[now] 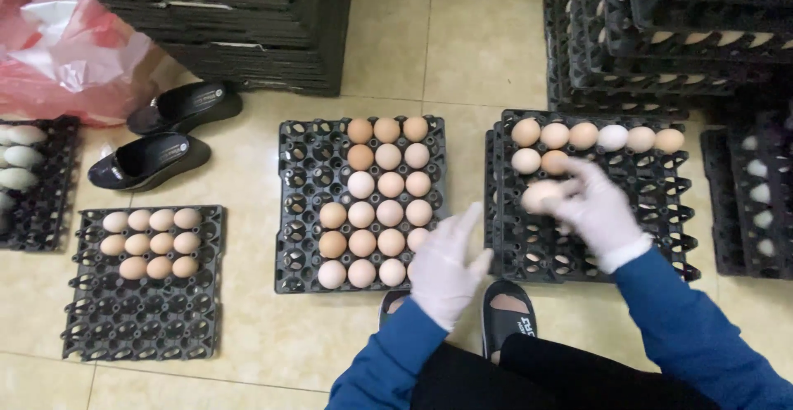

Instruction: Sorting eggs by hand into plastic trays while sitting on the floor

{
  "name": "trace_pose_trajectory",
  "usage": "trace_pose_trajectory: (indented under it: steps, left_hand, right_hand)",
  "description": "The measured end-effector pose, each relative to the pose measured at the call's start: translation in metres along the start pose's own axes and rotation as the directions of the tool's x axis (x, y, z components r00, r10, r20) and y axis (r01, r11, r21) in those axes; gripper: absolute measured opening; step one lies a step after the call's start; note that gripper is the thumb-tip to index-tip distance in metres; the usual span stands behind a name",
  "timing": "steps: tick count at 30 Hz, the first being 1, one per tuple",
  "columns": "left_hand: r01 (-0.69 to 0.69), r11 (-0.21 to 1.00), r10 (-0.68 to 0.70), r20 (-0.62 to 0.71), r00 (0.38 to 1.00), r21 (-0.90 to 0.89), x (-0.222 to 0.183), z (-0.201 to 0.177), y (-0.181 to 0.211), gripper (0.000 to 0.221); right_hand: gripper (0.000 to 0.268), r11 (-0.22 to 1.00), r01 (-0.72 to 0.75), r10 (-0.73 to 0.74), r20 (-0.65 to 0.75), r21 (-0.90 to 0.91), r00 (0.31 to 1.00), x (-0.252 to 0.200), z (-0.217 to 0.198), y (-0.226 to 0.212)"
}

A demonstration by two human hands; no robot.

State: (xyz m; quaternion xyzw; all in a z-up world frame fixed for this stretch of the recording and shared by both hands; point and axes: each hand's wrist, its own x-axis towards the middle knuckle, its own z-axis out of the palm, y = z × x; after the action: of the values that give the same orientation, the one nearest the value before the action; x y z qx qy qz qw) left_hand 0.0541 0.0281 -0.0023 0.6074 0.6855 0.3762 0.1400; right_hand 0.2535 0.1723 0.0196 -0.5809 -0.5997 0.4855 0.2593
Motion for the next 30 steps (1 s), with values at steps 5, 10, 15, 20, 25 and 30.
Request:
trace_pose_trajectory:
  steps: [5, 10, 15, 20, 25, 30]
  left_hand:
    - [-0.002, 0.997, -0.008, 0.123, 0.992, 0.081, 0.007, 0.013, 0.000, 0.087]
    - [0.020, 0.998, -0.030, 0.198, 0.980, 0.051, -0.008, 0.031, -0.019, 0.073]
    - [0.093, 0.992, -0.112, 0.237, 0.965, 0.090, -0.011, 0.022, -0.018, 0.073]
    - [0.228, 0.974, -0.228, 0.069, 0.971, 0.011, 0.011, -0.022, -0.032, 0.063]
    - [0.502, 0.863, -0.483, -0.197, 0.854, 0.059, 0.034, -0.066, -0.095, 0.058]
    - [0.498, 0.864, -0.461, -0.282, 0.841, 0.071, 0.048, -0.078, -0.167, 0.068]
  right_hand:
    - [0.083, 0.970, -0.058, 0.105, 0.193, -0.237, 0.976, -0.021, 0.043, -0.021]
    - [0.081, 0.852, -0.098, 0.264, 0.262, -0.514, 0.928, -0.028, 0.063, -0.039]
    - [0.080, 0.830, -0.073, 0.273, 0.289, -0.553, 0.918, -0.037, 0.065, -0.048]
    - [0.079, 0.939, -0.114, 0.216, 0.299, -0.325, 0.929, -0.036, 0.057, -0.045]
    - [0.066, 0.990, -0.131, 0.140, 0.265, -0.052, 0.954, -0.028, 0.044, -0.027]
    - [0.055, 0.981, -0.086, 0.065, 0.127, 0.171, 0.990, -0.008, 0.021, 0.009]
